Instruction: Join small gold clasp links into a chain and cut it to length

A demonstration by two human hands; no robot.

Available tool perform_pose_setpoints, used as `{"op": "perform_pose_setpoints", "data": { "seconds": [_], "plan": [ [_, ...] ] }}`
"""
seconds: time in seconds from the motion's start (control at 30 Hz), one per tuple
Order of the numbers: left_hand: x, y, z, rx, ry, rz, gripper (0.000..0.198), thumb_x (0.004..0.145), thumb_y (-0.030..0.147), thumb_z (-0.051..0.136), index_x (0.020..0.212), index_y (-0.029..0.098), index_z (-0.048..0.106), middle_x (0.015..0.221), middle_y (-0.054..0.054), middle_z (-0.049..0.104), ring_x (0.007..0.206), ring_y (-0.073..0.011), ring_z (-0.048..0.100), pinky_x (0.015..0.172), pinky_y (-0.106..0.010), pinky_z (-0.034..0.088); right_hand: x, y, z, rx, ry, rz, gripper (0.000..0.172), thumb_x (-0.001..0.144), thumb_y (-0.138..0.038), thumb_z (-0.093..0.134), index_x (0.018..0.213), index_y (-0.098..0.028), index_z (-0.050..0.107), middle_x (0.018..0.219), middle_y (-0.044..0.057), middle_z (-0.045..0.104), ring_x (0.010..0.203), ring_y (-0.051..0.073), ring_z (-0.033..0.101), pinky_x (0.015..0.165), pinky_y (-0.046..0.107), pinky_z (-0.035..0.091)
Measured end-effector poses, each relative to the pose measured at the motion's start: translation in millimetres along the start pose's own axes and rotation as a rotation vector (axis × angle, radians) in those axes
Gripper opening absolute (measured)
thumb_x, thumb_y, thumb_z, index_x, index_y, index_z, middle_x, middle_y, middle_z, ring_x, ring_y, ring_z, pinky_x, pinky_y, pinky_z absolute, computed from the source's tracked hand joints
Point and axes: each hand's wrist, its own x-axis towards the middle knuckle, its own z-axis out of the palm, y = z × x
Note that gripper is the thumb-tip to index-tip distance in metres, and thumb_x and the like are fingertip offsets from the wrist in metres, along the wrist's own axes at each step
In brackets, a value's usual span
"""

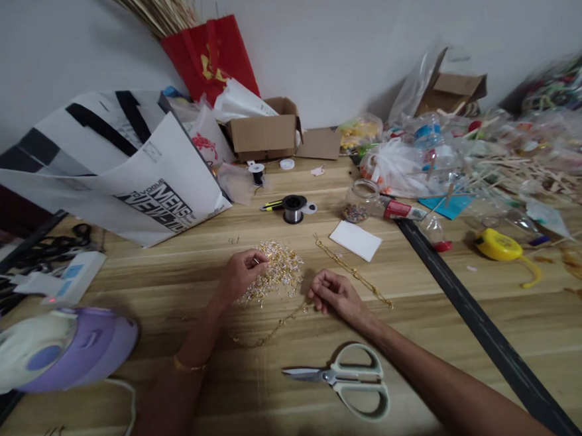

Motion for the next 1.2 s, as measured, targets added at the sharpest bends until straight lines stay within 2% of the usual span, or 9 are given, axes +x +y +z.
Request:
{"op": "perform_pose_setpoints", "data": {
  "seconds": [0.27,0.4,0.57,0.77,0.93,1.2],
  "plan": [
    [-1,4,1.8,-0.102,-0.085,-0.036,0.019,0.069,0.030,0.065,0.076,0.014,0.062,0.069,-0.002,0.067,0.063,-0.0142,0.063,0.061,-0.025,0.049,1,2,0,0.011,-0.005,0.004,0.035,0.076,-0.049,0.063,0.072,-0.016,0.050,0.058,-0.002,0.058,0.041,0.006,0.049,0.039,0.017,0.040],
    [-3,6,-3.3,-0.075,-0.154,-0.059,0.018,0.075,0.029,0.058,0.083,0.013,0.063,0.072,-0.003,0.068,0.063,-0.0140,0.063,0.061,-0.025,0.050,1,4,-1,0.027,-0.007,0.004,0.035,0.075,-0.048,0.064,0.072,-0.016,0.050,0.060,-0.002,0.059,0.042,0.006,0.050,0.039,0.017,0.040],
    [-4,7,-11.4,0.128,-0.234,-0.025,0.020,0.079,0.028,0.052,0.088,0.014,0.064,0.075,-0.003,0.068,0.057,-0.0114,0.058,0.057,-0.023,0.045,1,3,-1,0.024,-0.016,-0.002,0.034,0.076,-0.048,0.063,0.072,-0.016,0.051,0.059,-0.002,0.058,0.043,0.007,0.050,0.040,0.017,0.040],
    [-2,8,-14.8,0.436,-0.256,0.103,0.015,0.076,0.020,0.054,0.082,0.015,0.067,0.073,-0.002,0.062,0.065,-0.0125,0.055,0.061,-0.022,0.041,0,2,-1,0.005,-0.021,-0.012,0.035,0.077,-0.048,0.062,0.072,-0.016,0.051,0.055,-0.002,0.056,0.043,0.006,0.049,0.040,0.017,0.040],
    [-3,4,-10.1,0.561,-0.310,0.167,0.016,0.076,0.015,0.052,0.084,0.017,0.066,0.074,-0.001,0.057,0.068,-0.0138,0.053,0.065,-0.024,0.040,1,2,-1,0.012,-0.022,-0.012,0.035,0.076,-0.048,0.063,0.072,-0.016,0.051,0.056,-0.002,0.057,0.043,0.007,0.050,0.040,0.017,0.040],
    [-4,6,-4.4,0.585,-0.252,0.248,0.009,0.080,0.017,0.052,0.074,0.017,0.059,0.078,-0.002,0.054,0.073,-0.0151,0.052,0.068,-0.027,0.039,1,0,0,0.015,-0.017,-0.014,0.035,0.075,-0.048,0.063,0.071,-0.016,0.050,0.057,-0.002,0.058,0.042,0.006,0.050,0.040,0.017,0.040]
  ]
}}
